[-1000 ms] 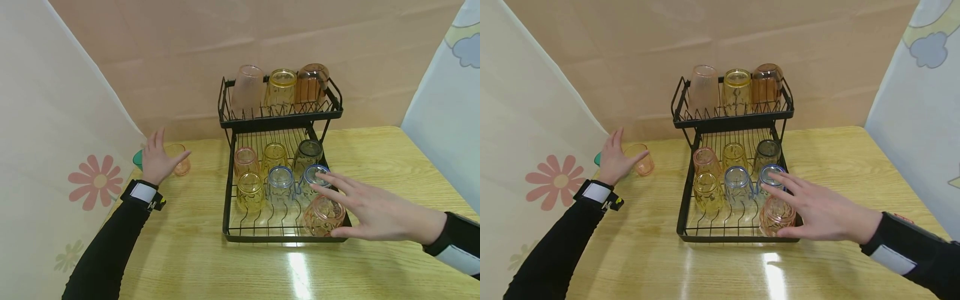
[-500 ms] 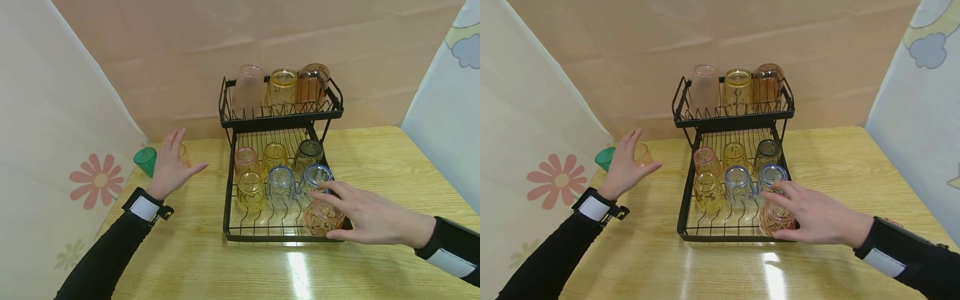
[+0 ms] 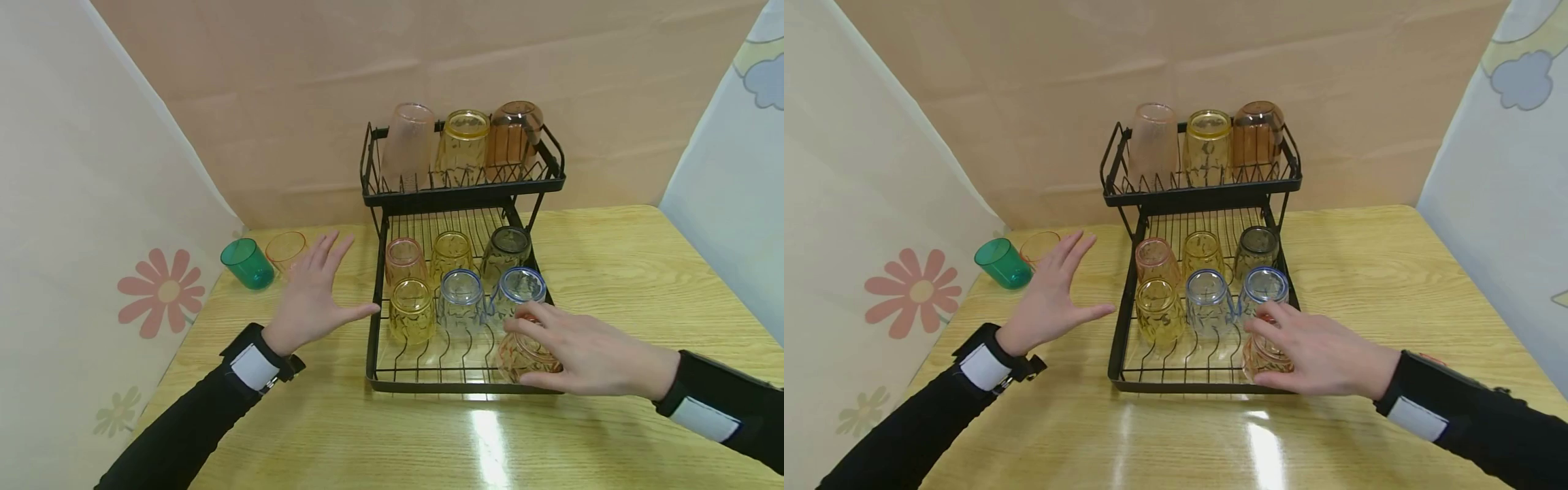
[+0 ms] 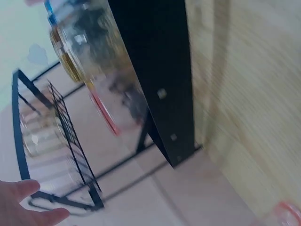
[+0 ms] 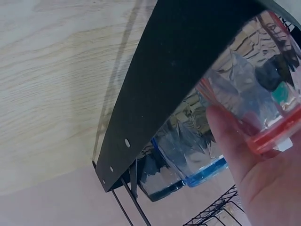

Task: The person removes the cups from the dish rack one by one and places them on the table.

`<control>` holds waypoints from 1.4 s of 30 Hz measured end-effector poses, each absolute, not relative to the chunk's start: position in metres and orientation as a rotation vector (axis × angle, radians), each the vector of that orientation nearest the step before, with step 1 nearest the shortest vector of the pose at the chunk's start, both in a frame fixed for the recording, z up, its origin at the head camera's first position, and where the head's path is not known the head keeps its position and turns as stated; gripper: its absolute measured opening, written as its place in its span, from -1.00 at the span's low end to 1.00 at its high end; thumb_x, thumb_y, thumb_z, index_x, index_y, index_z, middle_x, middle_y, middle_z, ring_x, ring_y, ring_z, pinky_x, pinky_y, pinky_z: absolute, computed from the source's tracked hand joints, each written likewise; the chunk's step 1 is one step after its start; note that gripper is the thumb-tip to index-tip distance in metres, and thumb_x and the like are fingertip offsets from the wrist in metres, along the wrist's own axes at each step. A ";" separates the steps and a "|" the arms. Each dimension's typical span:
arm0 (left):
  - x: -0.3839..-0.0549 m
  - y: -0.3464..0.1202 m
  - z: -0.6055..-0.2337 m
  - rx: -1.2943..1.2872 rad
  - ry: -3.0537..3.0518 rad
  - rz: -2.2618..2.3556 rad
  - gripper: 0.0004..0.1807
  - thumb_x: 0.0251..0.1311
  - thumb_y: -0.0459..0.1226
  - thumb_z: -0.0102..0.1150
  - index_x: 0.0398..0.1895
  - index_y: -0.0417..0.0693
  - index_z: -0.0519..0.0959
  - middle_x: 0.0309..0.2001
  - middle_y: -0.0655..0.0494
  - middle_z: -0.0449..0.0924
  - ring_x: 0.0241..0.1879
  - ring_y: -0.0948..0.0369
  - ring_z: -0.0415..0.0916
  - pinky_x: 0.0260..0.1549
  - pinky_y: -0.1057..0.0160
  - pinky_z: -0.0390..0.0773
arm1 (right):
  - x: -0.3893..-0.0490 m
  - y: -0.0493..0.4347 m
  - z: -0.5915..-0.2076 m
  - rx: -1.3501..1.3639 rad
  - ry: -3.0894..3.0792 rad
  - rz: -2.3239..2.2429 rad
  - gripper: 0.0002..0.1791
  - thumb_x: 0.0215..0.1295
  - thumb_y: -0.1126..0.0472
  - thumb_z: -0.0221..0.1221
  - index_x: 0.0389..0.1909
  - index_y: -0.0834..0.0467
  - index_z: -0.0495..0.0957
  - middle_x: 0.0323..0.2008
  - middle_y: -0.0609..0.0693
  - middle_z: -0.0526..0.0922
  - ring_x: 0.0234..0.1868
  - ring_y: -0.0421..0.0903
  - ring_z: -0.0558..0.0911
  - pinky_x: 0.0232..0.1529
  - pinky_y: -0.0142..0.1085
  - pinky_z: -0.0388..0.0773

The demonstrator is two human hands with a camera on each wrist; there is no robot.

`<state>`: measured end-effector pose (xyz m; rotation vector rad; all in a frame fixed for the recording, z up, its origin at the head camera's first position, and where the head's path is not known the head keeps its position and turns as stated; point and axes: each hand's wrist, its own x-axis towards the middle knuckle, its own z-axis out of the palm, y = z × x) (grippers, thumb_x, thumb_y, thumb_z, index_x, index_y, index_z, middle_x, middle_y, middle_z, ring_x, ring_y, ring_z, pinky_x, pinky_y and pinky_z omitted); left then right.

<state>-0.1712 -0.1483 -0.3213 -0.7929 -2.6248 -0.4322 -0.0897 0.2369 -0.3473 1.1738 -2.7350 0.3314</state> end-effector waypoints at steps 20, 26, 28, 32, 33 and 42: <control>-0.134 -0.110 -0.333 -1.042 -2.660 -0.432 0.13 -0.25 0.51 -0.08 0.40 0.18 -0.04 0.41 0.09 -0.19 0.37 0.07 -0.26 0.19 -0.10 -0.10 | -0.096 0.234 -0.353 1.280 -2.622 0.299 -0.52 0.07 -0.13 0.20 0.00 -0.07 0.37 -0.16 -0.18 0.31 -0.35 -0.31 0.32 -0.55 -0.48 0.32; -0.126 -0.100 -0.337 -1.095 -2.661 -0.460 0.13 -0.25 0.51 -0.08 0.40 0.19 -0.05 0.42 0.10 -0.20 0.36 0.07 -0.25 0.17 -0.15 -0.07 | -0.098 0.230 -0.342 1.332 -2.568 0.302 -0.50 0.05 -0.13 0.21 -0.01 -0.02 0.39 -0.17 -0.15 0.32 -0.35 -0.30 0.34 -0.54 -0.49 0.35; -0.124 -0.097 -0.338 -1.117 -2.653 -0.474 0.14 -0.25 0.50 -0.07 0.40 0.17 -0.05 0.42 0.09 -0.20 0.37 0.08 -0.27 0.16 -0.17 -0.05 | -0.099 0.228 -0.335 1.339 -2.553 0.303 -0.48 0.04 -0.14 0.22 -0.01 0.01 0.40 -0.16 -0.14 0.34 -0.35 -0.30 0.35 -0.51 -0.49 0.37; -0.122 -0.089 -0.340 -1.149 -2.632 -0.488 0.15 -0.25 0.50 -0.07 0.41 0.17 -0.08 0.42 0.11 -0.22 0.37 0.10 -0.27 0.16 -0.16 -0.03 | -0.100 0.225 -0.322 1.353 -2.554 0.306 -0.49 0.07 -0.13 0.20 0.00 0.01 0.41 -0.17 -0.16 0.32 -0.37 -0.32 0.34 -0.51 -0.50 0.37; -0.122 -0.088 -0.340 -1.155 -2.624 -0.490 0.15 -0.25 0.50 -0.07 0.41 0.17 -0.09 0.42 0.10 -0.22 0.37 0.09 -0.26 0.16 -0.16 -0.04 | -0.100 0.224 -0.318 1.353 -2.559 0.313 -0.50 0.07 -0.12 0.20 0.00 0.00 0.41 -0.17 -0.16 0.32 -0.38 -0.34 0.34 -0.51 -0.50 0.36; -0.127 -0.074 -0.336 -1.148 -2.610 -0.579 0.14 -0.21 0.47 -0.04 0.42 0.19 -0.15 0.42 0.13 -0.24 0.36 0.10 -0.22 0.16 -0.15 -0.04 | -0.103 0.215 -0.292 1.319 -2.559 0.435 -0.57 0.14 -0.07 0.17 0.01 -0.02 0.39 -0.15 -0.18 0.29 -0.56 -0.44 0.25 -0.54 -0.52 0.32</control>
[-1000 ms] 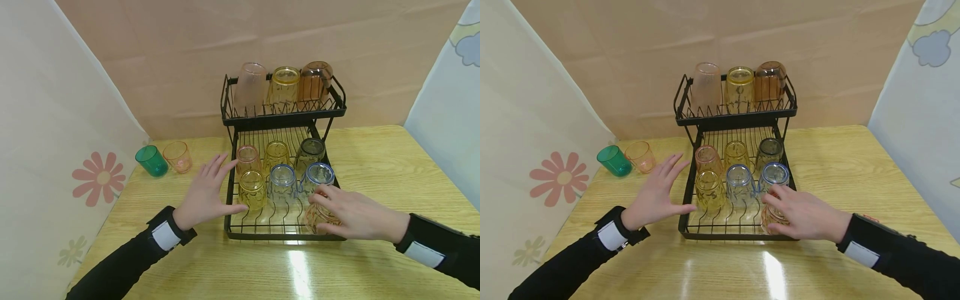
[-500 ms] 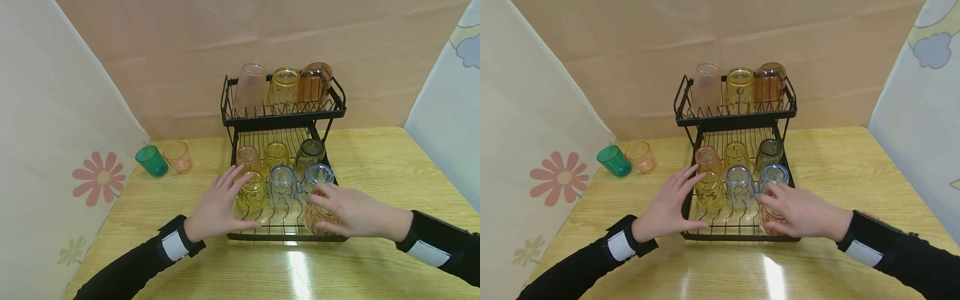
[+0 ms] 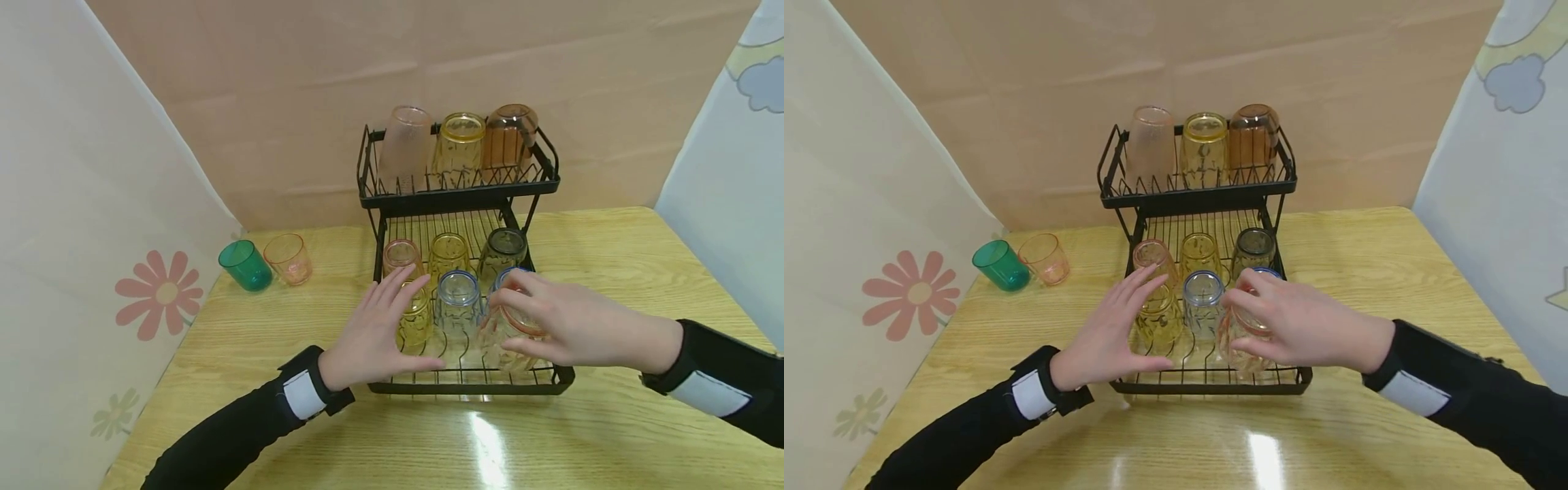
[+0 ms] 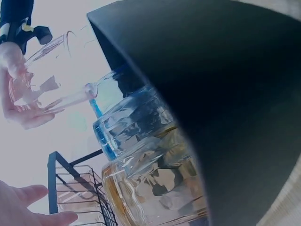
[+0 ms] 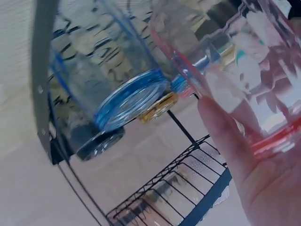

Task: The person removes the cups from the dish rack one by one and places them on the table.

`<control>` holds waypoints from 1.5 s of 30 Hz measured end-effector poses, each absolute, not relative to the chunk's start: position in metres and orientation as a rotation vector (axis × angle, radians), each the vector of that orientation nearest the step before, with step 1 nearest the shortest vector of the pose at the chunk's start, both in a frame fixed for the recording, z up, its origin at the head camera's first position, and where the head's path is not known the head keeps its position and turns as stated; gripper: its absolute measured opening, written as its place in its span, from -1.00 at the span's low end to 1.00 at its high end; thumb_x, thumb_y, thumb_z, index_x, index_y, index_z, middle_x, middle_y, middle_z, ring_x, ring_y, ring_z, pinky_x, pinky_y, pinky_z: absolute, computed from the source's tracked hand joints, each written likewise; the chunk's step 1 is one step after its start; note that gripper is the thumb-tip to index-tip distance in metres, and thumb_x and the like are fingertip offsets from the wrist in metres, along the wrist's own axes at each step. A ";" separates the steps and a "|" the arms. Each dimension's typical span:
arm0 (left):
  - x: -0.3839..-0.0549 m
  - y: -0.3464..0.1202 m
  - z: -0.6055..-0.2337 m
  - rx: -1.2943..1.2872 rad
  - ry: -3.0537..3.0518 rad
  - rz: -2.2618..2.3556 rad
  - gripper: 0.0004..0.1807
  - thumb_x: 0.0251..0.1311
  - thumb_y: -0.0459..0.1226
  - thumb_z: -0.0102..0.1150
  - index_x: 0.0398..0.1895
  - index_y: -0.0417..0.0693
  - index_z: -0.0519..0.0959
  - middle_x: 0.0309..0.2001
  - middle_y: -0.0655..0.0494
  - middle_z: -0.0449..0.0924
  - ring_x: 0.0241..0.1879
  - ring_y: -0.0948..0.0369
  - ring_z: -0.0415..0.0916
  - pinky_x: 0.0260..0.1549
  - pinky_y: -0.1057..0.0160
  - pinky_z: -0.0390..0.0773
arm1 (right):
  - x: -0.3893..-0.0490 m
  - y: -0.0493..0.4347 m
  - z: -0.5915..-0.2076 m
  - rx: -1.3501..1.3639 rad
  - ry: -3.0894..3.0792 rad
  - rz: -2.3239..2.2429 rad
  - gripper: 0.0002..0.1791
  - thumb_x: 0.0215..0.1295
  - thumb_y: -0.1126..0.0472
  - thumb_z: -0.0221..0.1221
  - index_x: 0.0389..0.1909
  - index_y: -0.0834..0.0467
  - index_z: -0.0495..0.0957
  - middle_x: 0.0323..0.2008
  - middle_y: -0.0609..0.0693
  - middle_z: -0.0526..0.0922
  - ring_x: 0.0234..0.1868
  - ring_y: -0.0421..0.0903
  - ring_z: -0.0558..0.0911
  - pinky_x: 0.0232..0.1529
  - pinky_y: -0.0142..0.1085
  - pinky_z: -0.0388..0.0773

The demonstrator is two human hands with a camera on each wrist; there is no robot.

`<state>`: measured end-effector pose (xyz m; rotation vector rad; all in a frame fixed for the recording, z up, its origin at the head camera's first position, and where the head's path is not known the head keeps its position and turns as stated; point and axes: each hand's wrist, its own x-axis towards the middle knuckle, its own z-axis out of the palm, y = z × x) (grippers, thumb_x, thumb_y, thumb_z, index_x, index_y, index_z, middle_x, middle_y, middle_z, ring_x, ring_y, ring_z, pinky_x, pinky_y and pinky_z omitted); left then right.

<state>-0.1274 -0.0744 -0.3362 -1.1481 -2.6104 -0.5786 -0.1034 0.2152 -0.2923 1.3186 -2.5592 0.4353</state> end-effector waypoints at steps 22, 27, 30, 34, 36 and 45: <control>-0.141 -0.098 -0.329 -0.824 -2.522 -1.640 -0.17 0.10 0.07 0.11 0.39 0.28 -0.07 0.37 0.16 -0.04 0.32 0.19 -0.07 0.16 -0.13 -0.04 | -0.133 0.156 -0.292 1.057 -2.560 1.032 -0.57 0.23 -0.03 0.09 0.06 0.00 0.26 -0.18 -0.09 0.30 -0.33 -0.19 0.30 -0.46 -0.33 0.35; -0.145 -0.101 -0.326 -0.744 -2.372 -1.877 -0.18 0.14 0.17 -0.02 0.39 0.12 -0.04 0.34 0.06 0.02 0.29 0.09 0.00 0.16 -0.11 0.00 | -0.141 0.139 -0.291 0.945 -2.568 1.221 -0.56 0.24 -0.06 0.07 0.08 0.00 0.24 -0.14 -0.06 0.28 -0.25 -0.13 0.31 -0.41 -0.25 0.36; -0.145 -0.102 -0.322 -0.667 -2.271 -2.017 -0.21 0.16 0.15 -0.04 0.38 0.07 -0.04 0.33 0.01 0.04 0.28 0.07 0.03 0.16 -0.05 0.05 | -0.144 0.128 -0.291 0.884 -2.553 1.344 -0.55 0.25 -0.06 0.06 0.08 0.03 0.23 -0.15 -0.02 0.27 -0.26 -0.10 0.31 -0.38 -0.23 0.35; -0.146 -0.105 -0.318 -0.499 -2.141 -2.185 -0.20 0.15 0.19 -0.10 0.37 0.07 -0.05 0.31 0.02 0.05 0.27 0.08 0.04 0.15 -0.07 0.03 | -0.146 0.112 -0.292 0.795 -2.502 1.568 -0.53 0.25 -0.04 0.05 0.08 0.08 0.22 -0.07 0.03 0.30 -0.15 -0.06 0.38 -0.22 -0.19 0.40; -0.146 -0.107 -0.317 -0.411 -2.052 -2.273 -0.22 0.16 0.19 -0.12 0.36 0.10 -0.05 0.31 0.03 0.04 0.27 0.04 0.03 0.13 -0.13 0.01 | -0.147 0.104 -0.293 0.733 -2.474 1.686 -0.53 0.25 -0.04 0.05 0.09 0.08 0.21 -0.04 0.05 0.31 -0.11 -0.02 0.40 -0.20 -0.14 0.43; -0.150 -0.117 -0.315 -0.079 -1.534 -2.548 -0.16 0.14 0.26 -0.16 0.37 0.12 -0.15 0.31 -0.01 0.00 0.24 0.05 0.09 0.09 -0.13 0.11 | -0.156 0.066 -0.290 0.518 -2.255 2.038 -0.58 0.31 0.03 0.00 0.08 0.15 0.19 -0.08 0.12 0.33 -0.14 0.03 0.41 -0.18 -0.14 0.40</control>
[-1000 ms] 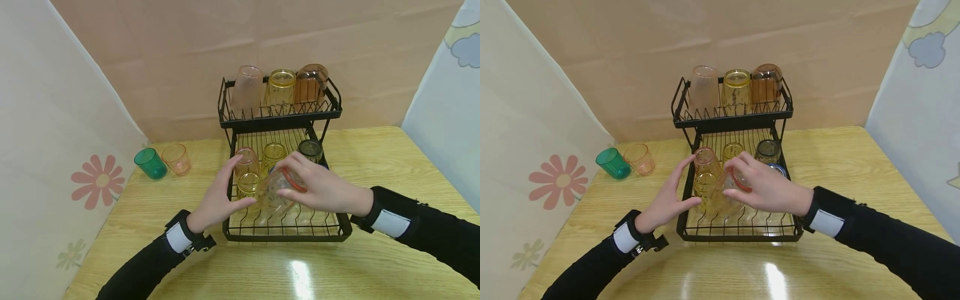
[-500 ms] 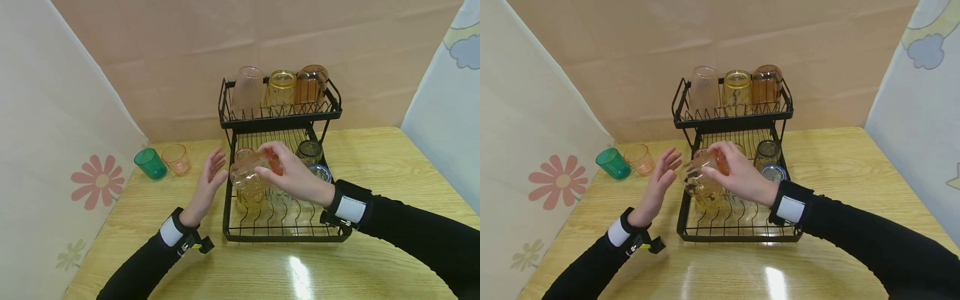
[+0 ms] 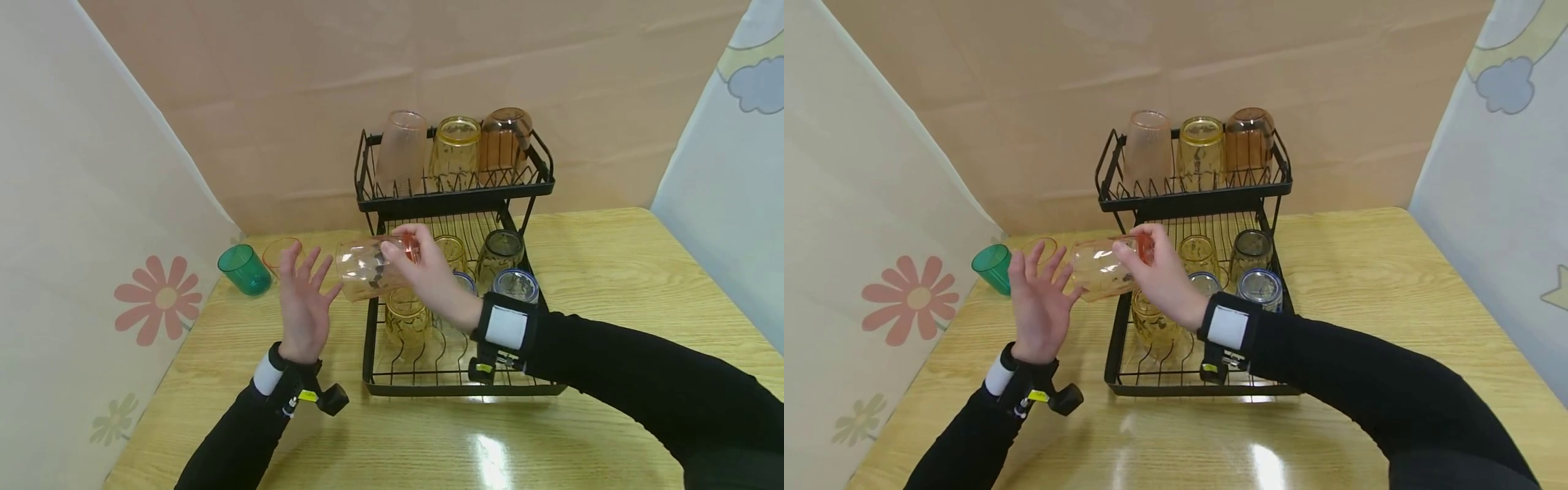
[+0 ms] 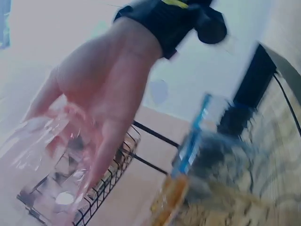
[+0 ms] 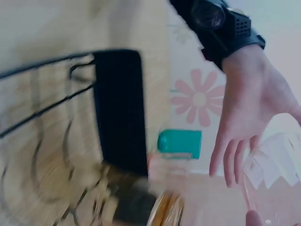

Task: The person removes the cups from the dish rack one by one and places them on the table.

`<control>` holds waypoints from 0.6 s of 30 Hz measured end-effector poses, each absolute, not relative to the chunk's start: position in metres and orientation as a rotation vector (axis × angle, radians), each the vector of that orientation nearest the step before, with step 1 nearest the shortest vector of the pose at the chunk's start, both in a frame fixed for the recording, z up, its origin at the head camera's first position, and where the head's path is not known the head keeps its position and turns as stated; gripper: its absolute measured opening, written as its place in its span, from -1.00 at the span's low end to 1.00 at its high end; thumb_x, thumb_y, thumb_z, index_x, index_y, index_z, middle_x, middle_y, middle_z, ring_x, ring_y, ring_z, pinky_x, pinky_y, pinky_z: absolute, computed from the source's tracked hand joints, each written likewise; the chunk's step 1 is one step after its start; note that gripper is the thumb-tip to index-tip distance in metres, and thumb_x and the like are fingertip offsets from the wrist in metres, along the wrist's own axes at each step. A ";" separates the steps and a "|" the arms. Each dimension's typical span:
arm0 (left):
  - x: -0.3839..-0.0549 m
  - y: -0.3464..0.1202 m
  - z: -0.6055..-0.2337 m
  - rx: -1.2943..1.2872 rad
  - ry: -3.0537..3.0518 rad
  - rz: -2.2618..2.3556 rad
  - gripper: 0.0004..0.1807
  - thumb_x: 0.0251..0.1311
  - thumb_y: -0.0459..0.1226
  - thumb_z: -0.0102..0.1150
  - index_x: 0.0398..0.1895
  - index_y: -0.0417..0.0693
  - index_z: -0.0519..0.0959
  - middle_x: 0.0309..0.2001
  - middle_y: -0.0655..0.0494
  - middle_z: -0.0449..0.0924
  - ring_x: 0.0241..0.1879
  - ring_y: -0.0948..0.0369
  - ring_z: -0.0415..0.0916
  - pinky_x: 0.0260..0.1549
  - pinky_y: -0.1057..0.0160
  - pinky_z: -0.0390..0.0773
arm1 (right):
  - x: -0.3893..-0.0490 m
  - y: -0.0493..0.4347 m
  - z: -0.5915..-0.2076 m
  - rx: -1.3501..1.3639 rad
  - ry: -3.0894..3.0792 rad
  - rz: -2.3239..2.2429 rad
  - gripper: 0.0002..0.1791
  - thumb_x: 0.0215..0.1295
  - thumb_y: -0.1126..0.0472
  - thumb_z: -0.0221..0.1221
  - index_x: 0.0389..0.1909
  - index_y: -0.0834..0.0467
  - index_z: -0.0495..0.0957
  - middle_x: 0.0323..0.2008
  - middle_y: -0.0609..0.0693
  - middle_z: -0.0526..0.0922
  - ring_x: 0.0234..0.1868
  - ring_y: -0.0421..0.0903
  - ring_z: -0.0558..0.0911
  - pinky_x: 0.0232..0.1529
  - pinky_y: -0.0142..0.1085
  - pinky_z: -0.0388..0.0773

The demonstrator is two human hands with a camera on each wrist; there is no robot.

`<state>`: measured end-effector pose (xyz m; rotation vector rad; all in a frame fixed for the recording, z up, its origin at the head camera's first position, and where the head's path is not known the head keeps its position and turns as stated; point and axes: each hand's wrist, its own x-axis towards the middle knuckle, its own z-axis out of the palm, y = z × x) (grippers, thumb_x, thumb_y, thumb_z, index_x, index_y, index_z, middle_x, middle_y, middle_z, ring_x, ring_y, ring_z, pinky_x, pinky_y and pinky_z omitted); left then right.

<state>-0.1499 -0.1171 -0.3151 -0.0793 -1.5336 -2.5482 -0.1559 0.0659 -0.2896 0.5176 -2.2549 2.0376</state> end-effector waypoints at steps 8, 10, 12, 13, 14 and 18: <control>-0.150 -0.108 -0.307 0.143 -1.089 -2.717 -0.03 0.05 0.31 -0.08 0.36 -0.01 -0.18 0.30 -0.06 0.04 0.23 0.09 0.12 0.11 0.12 0.20 | -0.160 0.021 -0.287 0.315 -2.063 2.261 -0.53 0.33 -0.03 -0.04 0.11 0.13 0.13 0.06 0.10 0.24 0.02 -0.01 0.38 -0.05 -0.17 0.37; -0.150 -0.104 -0.304 0.171 -1.044 -2.732 -0.02 0.01 0.29 0.00 0.34 -0.01 -0.14 0.28 -0.07 0.07 0.22 0.07 0.15 0.08 0.16 0.25 | -0.159 0.013 -0.289 0.310 -2.023 2.274 -0.51 0.32 -0.03 -0.03 0.12 0.13 0.10 0.09 0.09 0.20 0.08 -0.04 0.32 0.02 -0.19 0.31; -0.150 -0.102 -0.300 0.175 -1.027 -2.754 -0.03 -0.01 0.26 0.06 0.34 0.00 -0.10 0.26 -0.07 0.11 0.21 0.05 0.16 0.08 0.18 0.24 | -0.159 0.006 -0.291 0.323 -1.985 2.297 -0.49 0.32 -0.02 -0.01 0.13 0.13 0.07 0.10 0.09 0.19 0.12 -0.06 0.28 0.06 -0.20 0.26; -0.151 -0.101 -0.298 0.166 -1.021 -2.769 -0.04 0.00 0.24 0.08 0.34 -0.01 -0.07 0.26 -0.08 0.12 0.21 0.05 0.16 0.08 0.18 0.23 | -0.158 0.003 -0.292 0.332 -1.963 2.319 -0.49 0.31 -0.01 -0.01 0.13 0.12 0.06 0.10 0.09 0.20 0.12 -0.07 0.29 0.07 -0.22 0.25; -0.152 -0.100 -0.297 0.186 -1.025 -2.776 -0.05 -0.01 0.23 0.10 0.33 0.00 -0.06 0.24 -0.08 0.13 0.20 0.05 0.18 0.07 0.20 0.25 | -0.158 0.001 -0.294 0.338 -1.941 2.341 -0.49 0.30 0.00 0.01 0.13 0.11 0.05 0.09 0.10 0.21 0.11 -0.07 0.31 0.06 -0.23 0.28; -0.154 -0.100 -0.291 0.269 -0.995 -2.810 -0.08 -0.03 0.16 0.19 0.31 0.10 -0.05 0.23 -0.13 0.12 0.13 0.05 0.27 0.02 0.24 0.32 | -0.156 -0.006 -0.300 0.402 -1.871 2.409 -0.47 0.29 0.10 0.04 0.13 0.13 0.01 0.04 0.17 0.21 0.01 -0.01 0.38 -0.07 -0.20 0.41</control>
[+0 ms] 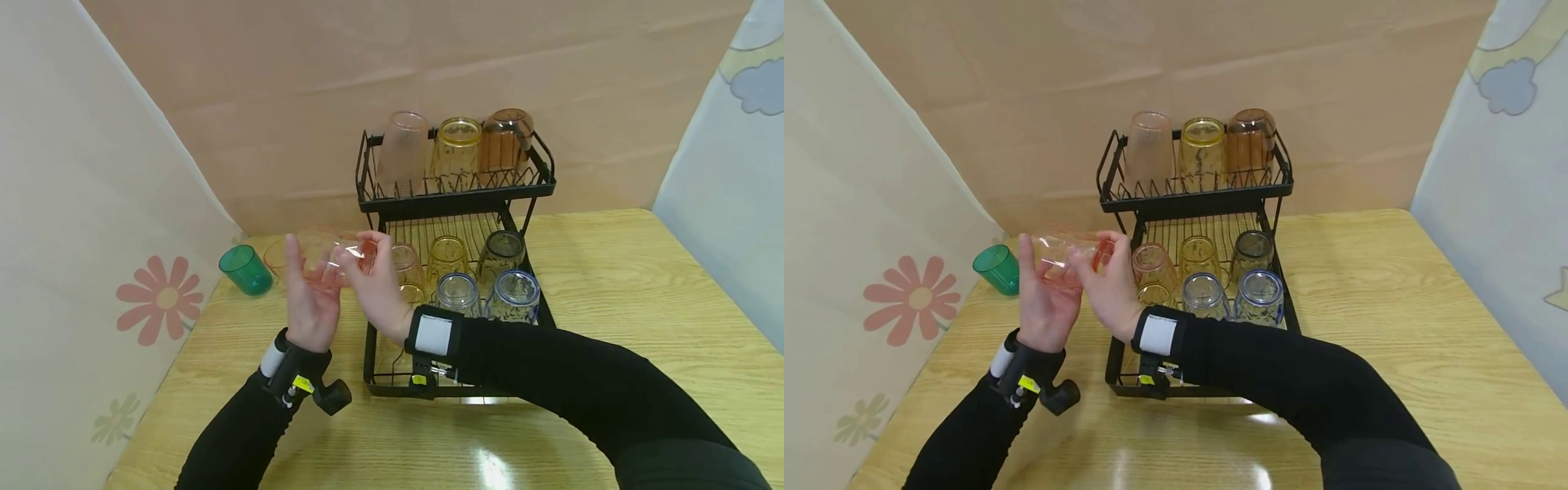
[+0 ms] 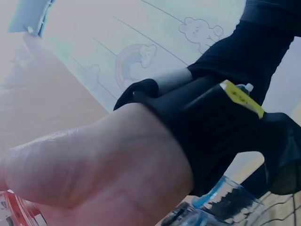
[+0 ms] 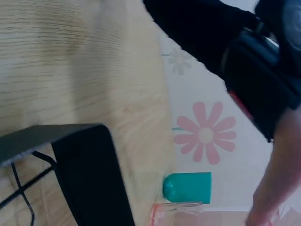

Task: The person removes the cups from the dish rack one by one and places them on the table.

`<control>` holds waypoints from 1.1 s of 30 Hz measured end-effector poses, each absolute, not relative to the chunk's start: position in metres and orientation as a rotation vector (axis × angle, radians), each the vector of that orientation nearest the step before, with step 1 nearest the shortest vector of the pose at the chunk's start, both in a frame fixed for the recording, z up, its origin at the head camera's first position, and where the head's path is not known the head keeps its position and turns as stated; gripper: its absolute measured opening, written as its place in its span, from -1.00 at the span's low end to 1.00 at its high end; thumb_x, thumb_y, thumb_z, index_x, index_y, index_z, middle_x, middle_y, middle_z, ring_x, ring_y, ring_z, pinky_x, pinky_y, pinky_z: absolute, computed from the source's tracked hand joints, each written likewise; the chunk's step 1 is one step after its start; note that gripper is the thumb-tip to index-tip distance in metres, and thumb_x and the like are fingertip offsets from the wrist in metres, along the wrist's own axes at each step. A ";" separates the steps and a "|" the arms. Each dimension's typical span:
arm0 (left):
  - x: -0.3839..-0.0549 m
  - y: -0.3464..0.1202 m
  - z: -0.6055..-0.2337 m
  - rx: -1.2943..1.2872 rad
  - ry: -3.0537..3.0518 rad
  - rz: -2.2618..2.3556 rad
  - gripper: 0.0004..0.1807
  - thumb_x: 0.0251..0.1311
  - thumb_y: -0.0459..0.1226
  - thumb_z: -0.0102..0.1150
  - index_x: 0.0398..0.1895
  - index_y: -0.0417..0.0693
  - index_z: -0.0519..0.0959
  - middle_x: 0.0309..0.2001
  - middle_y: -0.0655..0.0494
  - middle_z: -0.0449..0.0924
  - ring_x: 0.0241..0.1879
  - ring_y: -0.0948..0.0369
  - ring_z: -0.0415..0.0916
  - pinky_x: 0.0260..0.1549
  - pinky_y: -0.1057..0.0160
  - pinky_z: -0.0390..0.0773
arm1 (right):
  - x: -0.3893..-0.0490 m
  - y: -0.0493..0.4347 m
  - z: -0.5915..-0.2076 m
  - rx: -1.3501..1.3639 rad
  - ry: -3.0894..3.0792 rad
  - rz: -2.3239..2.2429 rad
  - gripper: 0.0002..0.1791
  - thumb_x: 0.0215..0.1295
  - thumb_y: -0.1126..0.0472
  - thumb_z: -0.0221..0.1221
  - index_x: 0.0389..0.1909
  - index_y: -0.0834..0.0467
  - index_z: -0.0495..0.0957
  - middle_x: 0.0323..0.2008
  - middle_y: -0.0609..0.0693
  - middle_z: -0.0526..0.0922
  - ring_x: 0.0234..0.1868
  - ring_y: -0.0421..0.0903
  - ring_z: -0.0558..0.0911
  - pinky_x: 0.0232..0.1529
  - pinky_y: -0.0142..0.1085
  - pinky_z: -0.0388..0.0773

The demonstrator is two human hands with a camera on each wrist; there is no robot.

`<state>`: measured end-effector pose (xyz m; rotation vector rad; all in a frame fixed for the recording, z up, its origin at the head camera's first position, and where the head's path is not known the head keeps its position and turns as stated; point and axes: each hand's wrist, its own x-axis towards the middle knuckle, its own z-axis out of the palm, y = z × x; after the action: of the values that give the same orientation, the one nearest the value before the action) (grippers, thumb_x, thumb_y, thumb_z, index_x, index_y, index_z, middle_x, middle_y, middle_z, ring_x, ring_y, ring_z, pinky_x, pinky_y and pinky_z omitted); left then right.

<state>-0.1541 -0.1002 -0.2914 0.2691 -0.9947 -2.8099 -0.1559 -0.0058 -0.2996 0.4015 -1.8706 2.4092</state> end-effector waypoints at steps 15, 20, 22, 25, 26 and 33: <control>-0.161 -0.113 -0.300 0.374 -1.310 -2.738 -0.11 0.03 0.17 0.12 0.31 0.00 -0.04 0.10 0.00 0.28 -0.11 0.21 0.34 -0.23 0.41 0.34 | -0.161 0.004 -0.305 0.441 -2.214 2.178 -0.43 0.23 -0.03 0.09 0.12 0.10 0.08 0.04 0.10 0.26 0.00 -0.06 0.34 -0.11 -0.24 0.39; -0.171 -0.122 -0.305 0.316 -1.485 -2.614 -0.34 0.04 0.14 0.13 0.07 -0.07 0.25 -0.18 0.04 0.42 -0.30 0.24 0.40 -0.33 0.40 0.35 | -0.163 0.031 -0.299 0.544 -2.621 1.919 -0.38 0.21 -0.08 0.10 0.21 0.04 0.12 0.15 -0.01 0.23 0.12 -0.06 0.31 -0.05 -0.22 0.38; -0.176 -0.127 -0.308 0.321 -1.534 -2.543 -0.45 0.02 0.12 0.17 -0.17 -0.14 0.38 -0.25 0.07 0.44 -0.31 0.23 0.43 -0.35 0.40 0.37 | -0.161 0.044 -0.297 0.627 -2.726 1.815 -0.40 0.23 -0.07 0.08 0.23 0.03 0.13 0.20 -0.03 0.22 0.17 -0.06 0.29 -0.01 -0.21 0.36; -0.186 -0.135 -0.313 0.389 -1.633 -2.410 -0.50 -0.06 0.11 0.24 -0.34 -0.13 0.42 -0.29 0.08 0.44 -0.25 0.20 0.47 -0.40 0.41 0.38 | -0.159 0.064 -0.294 0.752 -2.808 1.638 -0.43 0.25 -0.09 0.04 0.22 0.00 0.17 0.20 -0.07 0.24 0.19 -0.08 0.28 0.03 -0.20 0.32; -0.189 -0.137 -0.315 0.410 -1.663 -2.367 -0.48 -0.09 0.10 0.27 -0.31 -0.13 0.40 -0.30 0.08 0.41 -0.26 0.19 0.46 -0.41 0.40 0.37 | -0.157 0.070 -0.293 0.781 -2.823 1.577 -0.43 0.25 -0.11 0.04 0.22 0.00 0.18 0.19 -0.09 0.26 0.20 -0.10 0.28 0.05 -0.21 0.31; -0.212 -0.155 -0.326 0.333 -1.993 -2.017 -0.05 -0.16 0.07 0.33 0.23 -0.14 0.08 -0.08 -0.03 0.45 -0.11 0.20 0.44 -0.11 0.23 0.37 | -0.145 0.113 -0.289 0.986 -2.922 1.022 -0.39 0.24 -0.15 0.03 0.24 0.02 0.20 0.23 -0.08 0.24 0.15 -0.12 0.33 0.11 -0.18 0.25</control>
<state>-0.2124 -0.1546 -0.3262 0.3331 -1.9927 -2.0169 -0.1453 0.1128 -0.2892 0.9862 -2.9222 1.0225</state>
